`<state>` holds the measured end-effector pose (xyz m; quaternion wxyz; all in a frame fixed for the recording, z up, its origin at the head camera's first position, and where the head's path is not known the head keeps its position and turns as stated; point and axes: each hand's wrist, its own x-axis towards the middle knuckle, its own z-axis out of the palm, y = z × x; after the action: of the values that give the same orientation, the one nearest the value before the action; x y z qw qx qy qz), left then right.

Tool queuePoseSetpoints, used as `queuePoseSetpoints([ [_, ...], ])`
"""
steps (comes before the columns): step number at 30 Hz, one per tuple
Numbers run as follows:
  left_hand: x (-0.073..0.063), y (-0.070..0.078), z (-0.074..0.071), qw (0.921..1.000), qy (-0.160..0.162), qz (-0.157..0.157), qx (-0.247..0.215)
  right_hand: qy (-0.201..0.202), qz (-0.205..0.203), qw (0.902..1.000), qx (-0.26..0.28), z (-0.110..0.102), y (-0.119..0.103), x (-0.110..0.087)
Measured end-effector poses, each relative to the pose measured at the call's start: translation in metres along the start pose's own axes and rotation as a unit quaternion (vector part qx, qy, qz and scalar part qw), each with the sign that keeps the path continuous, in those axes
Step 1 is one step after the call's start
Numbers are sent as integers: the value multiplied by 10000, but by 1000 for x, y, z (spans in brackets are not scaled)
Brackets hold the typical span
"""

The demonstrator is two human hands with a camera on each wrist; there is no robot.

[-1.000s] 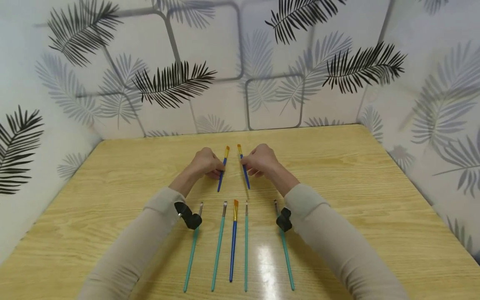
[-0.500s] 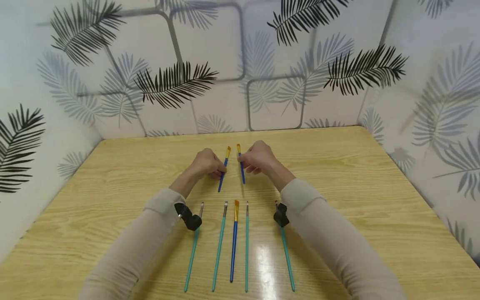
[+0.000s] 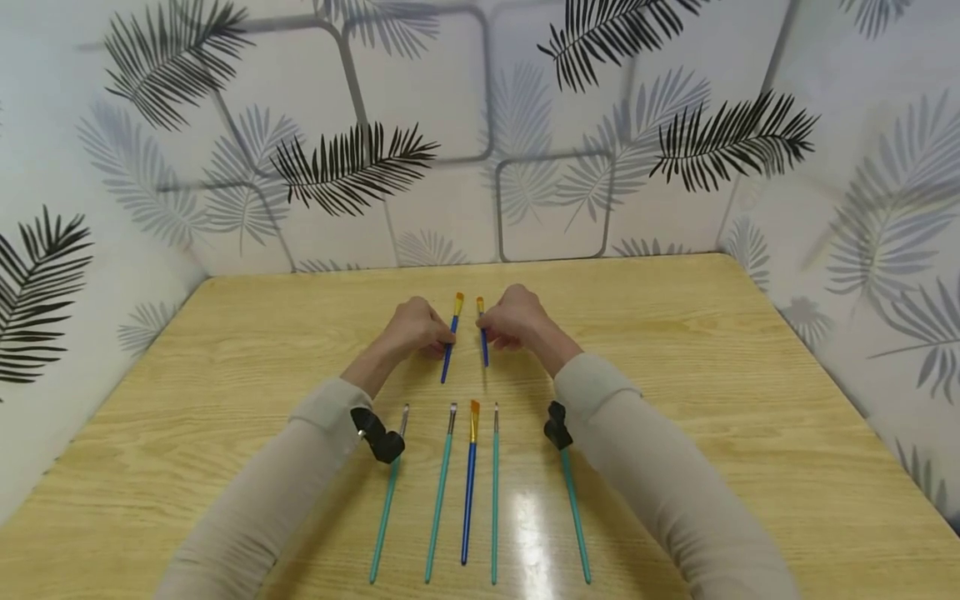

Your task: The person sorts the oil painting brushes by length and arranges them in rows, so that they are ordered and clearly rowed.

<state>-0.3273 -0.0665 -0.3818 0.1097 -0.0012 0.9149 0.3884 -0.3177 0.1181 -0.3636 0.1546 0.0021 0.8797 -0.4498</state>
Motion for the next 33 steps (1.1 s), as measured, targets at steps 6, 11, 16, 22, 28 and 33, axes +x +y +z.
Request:
queuePoseSetpoints([
  [6,1,-1,0,10000,16,55,8,-22,-15,9999,-127,-1,-4,3],
  [11,1,-1,1,10000,27,9,3,-57,71,9997,-212,-2,-4,6],
  [16,0,0,2,10000,55,-8,71,-70,102,9988,-472,0,-2,12],
  [22,-2,-1,2,9999,96,42,116,-208,87,9959,-877,6,2,18],
  [28,-1,-1,1,9999,132,14,87,-173,134,9940,-1068,13,1,22],
  [33,0,-1,1,9999,121,6,52,-14,185,9926,-1197,17,-2,25],
])
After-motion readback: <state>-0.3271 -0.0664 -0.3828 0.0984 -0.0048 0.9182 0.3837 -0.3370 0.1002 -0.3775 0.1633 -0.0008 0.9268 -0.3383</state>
